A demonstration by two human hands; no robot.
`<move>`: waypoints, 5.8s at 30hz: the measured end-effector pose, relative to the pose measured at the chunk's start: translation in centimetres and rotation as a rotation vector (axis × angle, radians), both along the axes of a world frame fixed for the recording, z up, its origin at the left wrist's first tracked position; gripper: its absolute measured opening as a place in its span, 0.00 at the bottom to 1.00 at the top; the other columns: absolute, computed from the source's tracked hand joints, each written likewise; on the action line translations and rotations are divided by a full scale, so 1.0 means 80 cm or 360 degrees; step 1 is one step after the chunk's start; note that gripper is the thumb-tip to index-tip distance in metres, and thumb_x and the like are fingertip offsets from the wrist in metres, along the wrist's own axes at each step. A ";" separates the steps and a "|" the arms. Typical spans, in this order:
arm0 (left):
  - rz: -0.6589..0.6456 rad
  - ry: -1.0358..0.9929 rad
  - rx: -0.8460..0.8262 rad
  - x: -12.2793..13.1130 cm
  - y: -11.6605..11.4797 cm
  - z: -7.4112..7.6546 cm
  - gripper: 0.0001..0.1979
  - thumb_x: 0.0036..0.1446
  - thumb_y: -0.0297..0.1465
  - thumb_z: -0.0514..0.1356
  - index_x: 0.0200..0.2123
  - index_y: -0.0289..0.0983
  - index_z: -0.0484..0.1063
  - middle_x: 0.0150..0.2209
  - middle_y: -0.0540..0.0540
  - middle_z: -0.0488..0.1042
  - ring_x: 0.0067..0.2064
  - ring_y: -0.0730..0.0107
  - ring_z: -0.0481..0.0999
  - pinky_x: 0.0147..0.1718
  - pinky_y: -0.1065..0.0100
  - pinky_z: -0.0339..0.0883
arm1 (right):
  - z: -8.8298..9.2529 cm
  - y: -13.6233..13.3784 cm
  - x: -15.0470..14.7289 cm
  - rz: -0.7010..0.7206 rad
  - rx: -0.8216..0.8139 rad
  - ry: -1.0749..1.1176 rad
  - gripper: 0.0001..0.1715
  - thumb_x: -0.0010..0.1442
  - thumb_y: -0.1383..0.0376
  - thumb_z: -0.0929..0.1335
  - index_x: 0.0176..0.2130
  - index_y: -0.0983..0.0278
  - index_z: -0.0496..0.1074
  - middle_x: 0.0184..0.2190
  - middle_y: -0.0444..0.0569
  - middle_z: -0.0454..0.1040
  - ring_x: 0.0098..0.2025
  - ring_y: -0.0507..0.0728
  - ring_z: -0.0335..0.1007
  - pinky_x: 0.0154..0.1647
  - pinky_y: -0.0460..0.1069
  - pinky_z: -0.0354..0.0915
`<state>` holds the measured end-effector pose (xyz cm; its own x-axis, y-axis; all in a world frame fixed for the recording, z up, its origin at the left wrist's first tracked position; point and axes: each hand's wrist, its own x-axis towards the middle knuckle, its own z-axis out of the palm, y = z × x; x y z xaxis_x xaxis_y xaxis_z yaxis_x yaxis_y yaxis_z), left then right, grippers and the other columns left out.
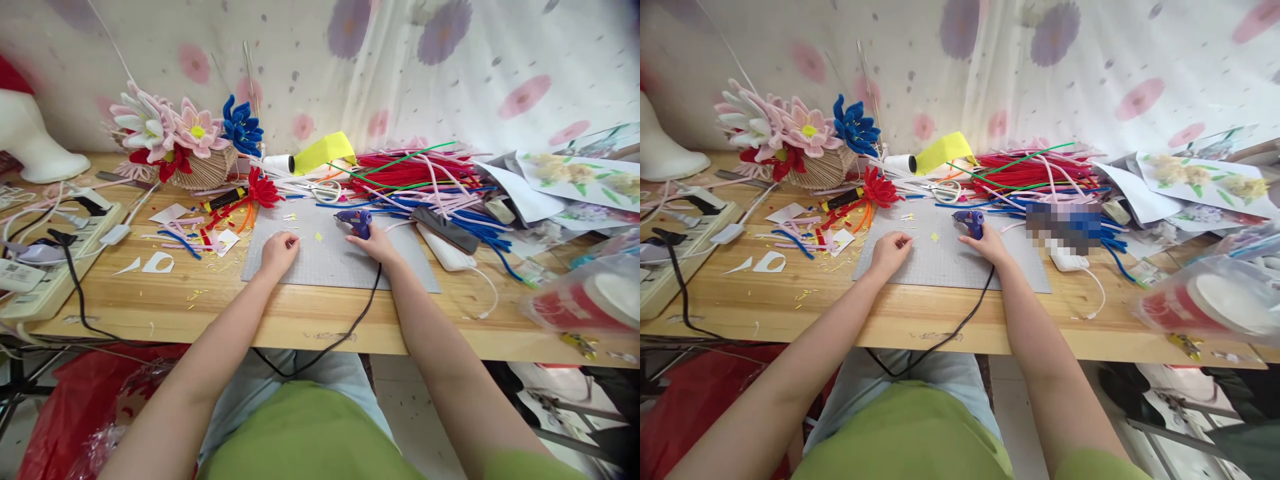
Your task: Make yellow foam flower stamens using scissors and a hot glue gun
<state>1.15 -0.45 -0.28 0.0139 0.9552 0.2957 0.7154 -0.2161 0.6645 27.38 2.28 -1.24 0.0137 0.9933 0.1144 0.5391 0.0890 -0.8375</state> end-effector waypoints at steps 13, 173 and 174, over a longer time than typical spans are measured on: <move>0.0108 0.0171 -0.0133 0.002 -0.003 0.002 0.06 0.52 0.31 0.57 0.30 0.39 0.74 0.36 0.46 0.77 0.37 0.64 0.74 0.37 0.64 0.65 | 0.031 -0.029 -0.048 0.0422 -0.0393 0.0562 0.22 0.43 0.49 0.72 0.27 0.65 0.69 0.18 0.43 0.66 0.20 0.48 0.60 0.21 0.45 0.58; -0.0052 -0.0282 0.0086 -0.001 -0.001 -0.003 0.05 0.51 0.32 0.59 0.28 0.38 0.73 0.27 0.50 0.74 0.27 0.75 0.67 0.29 0.71 0.60 | 0.002 0.000 -0.136 0.0204 -0.0166 0.0925 0.13 0.45 0.65 0.67 0.35 0.63 0.68 0.22 0.38 0.70 0.23 0.47 0.64 0.28 0.44 0.60; -0.0057 -0.0290 0.0081 -0.001 -0.001 -0.003 0.05 0.51 0.32 0.59 0.28 0.38 0.73 0.28 0.50 0.74 0.27 0.75 0.67 0.29 0.71 0.60 | 0.002 -0.001 -0.136 0.0198 -0.0176 0.0938 0.14 0.44 0.65 0.68 0.35 0.63 0.68 0.22 0.38 0.70 0.23 0.47 0.63 0.28 0.44 0.61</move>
<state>1.06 -0.51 -0.50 -0.0104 0.9388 0.3443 0.5753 -0.2760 0.7700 16.47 2.22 -1.07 -0.0737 0.9971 0.0191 -0.0264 0.0172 -0.9995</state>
